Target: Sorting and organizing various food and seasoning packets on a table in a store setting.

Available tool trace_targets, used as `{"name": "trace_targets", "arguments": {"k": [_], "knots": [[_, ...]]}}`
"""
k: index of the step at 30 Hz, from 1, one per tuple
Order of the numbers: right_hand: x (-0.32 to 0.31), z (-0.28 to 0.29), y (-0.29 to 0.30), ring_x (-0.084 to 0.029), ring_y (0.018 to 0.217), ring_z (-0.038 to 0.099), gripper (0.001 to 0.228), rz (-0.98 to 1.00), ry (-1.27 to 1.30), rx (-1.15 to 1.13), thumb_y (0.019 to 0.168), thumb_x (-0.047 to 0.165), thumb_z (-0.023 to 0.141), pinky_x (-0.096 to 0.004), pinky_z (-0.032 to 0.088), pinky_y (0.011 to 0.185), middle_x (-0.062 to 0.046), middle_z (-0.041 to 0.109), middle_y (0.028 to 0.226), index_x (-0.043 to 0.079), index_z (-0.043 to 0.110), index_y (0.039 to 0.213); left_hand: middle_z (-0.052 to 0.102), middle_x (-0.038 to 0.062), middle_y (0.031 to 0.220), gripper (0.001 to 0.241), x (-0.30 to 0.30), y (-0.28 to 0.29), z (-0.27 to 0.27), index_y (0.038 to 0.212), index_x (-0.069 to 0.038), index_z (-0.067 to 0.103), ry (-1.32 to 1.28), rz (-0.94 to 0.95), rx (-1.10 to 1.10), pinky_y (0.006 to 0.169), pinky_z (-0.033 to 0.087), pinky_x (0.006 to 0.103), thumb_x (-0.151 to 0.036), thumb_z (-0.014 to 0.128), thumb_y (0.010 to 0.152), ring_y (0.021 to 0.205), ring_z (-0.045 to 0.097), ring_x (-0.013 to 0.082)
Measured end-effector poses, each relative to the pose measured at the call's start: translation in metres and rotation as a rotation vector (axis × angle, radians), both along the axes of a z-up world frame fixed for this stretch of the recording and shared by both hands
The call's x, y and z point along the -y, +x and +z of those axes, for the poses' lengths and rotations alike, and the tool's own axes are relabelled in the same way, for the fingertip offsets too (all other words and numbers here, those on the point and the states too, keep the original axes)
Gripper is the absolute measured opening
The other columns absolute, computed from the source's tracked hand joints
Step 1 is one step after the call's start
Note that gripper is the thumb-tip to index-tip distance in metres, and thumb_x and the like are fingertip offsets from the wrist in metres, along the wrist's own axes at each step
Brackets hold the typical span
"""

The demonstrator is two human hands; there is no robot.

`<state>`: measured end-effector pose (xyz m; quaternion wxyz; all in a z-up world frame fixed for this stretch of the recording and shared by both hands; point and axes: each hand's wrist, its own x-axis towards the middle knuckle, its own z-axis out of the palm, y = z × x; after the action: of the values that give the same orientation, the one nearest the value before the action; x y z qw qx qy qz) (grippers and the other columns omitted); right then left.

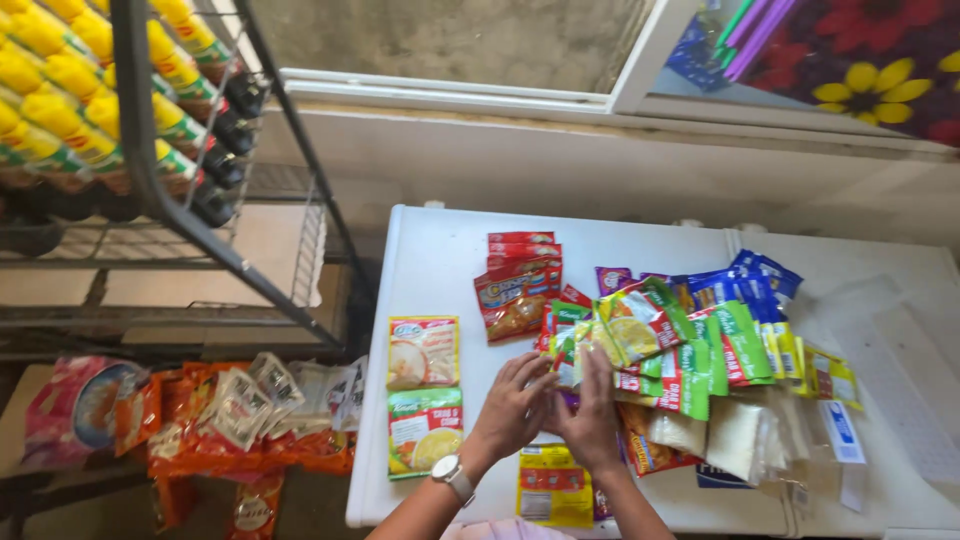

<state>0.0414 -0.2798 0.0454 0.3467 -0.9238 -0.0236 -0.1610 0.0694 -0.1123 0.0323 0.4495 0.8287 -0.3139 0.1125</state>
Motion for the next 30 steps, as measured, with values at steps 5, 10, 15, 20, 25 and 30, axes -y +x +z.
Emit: {"name": "trace_targets", "arguments": {"k": [5, 10, 15, 20, 25, 30], "knots": [[0.057, 0.006, 0.017, -0.038, 0.147, 0.039, 0.07, -0.159, 0.014, 0.059, 0.089, 0.014, 0.068, -0.046, 0.033, 0.121, -0.021, 0.038, 0.158, -0.002, 0.04, 0.151, 0.056, 0.017, 0.145, 0.042, 0.067, 0.046, 0.015, 0.132, -0.007, 0.062, -0.005, -0.104, -0.109, 0.115, 0.041, 0.0492, -0.014, 0.069, 0.09, 0.137, 0.05, 0.0386], [0.074, 0.006, 0.023, -0.036, 0.142, 0.042, 0.068, -0.265, 0.174, 0.017, 0.091, 0.014, 0.066, -0.043, 0.038, 0.115, -0.021, 0.04, 0.154, 0.0, 0.039, 0.152, 0.047, 0.027, 0.149, 0.059, 0.129, 0.104, -0.03, 0.143, -0.004, 0.053, 0.185, -0.018, -0.037, 0.112, 0.036, 0.0528, -0.022, 0.068, 0.09, 0.138, 0.043, 0.0433], [0.074, 0.005, 0.02, -0.033, 0.141, 0.045, 0.071, -0.261, 0.394, 0.048, 0.093, 0.01, 0.063, -0.045, 0.04, 0.115, -0.02, 0.035, 0.155, 0.003, 0.033, 0.157, 0.061, 0.022, 0.121, 0.076, 0.153, 0.124, -0.007, 0.151, 0.002, 0.043, 0.293, 0.083, -0.259, 0.102, 0.047, 0.0502, -0.042, 0.067, 0.094, 0.118, 0.057, 0.0388], [0.087, -0.019, 0.016, -0.032, 0.142, 0.048, 0.054, -0.293, 0.429, 0.035, 0.102, 0.021, 0.056, -0.043, 0.042, 0.116, -0.019, 0.045, 0.153, 0.003, 0.044, 0.152, 0.07, 0.015, 0.094, 0.047, 0.15, 0.112, 0.035, 0.118, -0.009, 0.066, 0.314, 0.104, -0.37, 0.068, 0.054, 0.0466, -0.046, 0.067, 0.089, 0.08, 0.07, 0.0322], [0.085, -0.016, 0.018, -0.03, 0.14, 0.051, 0.048, -0.314, 0.33, 0.078, 0.11, 0.031, 0.05, -0.041, 0.043, 0.115, -0.022, 0.052, 0.149, 0.002, 0.053, 0.148, 0.066, 0.017, 0.066, 0.038, 0.136, 0.097, 0.024, 0.093, -0.01, 0.077, 0.121, 0.151, -0.464, 0.057, 0.049, 0.046, -0.041, 0.056, 0.101, 0.059, 0.065, 0.0336], [0.076, 0.019, 0.019, -0.021, 0.12, 0.061, 0.067, -0.225, 0.709, 0.0, 0.1, 0.033, 0.058, -0.034, 0.05, 0.101, -0.018, 0.05, 0.15, 0.006, 0.034, 0.157, 0.053, 0.004, 0.064, 0.061, 0.12, 0.071, -0.094, 0.074, -0.002, 0.057, -0.525, 0.05, -0.672, 0.051, 0.037, 0.0338, -0.04, 0.048, 0.121, 0.059, 0.047, 0.0098]]}}
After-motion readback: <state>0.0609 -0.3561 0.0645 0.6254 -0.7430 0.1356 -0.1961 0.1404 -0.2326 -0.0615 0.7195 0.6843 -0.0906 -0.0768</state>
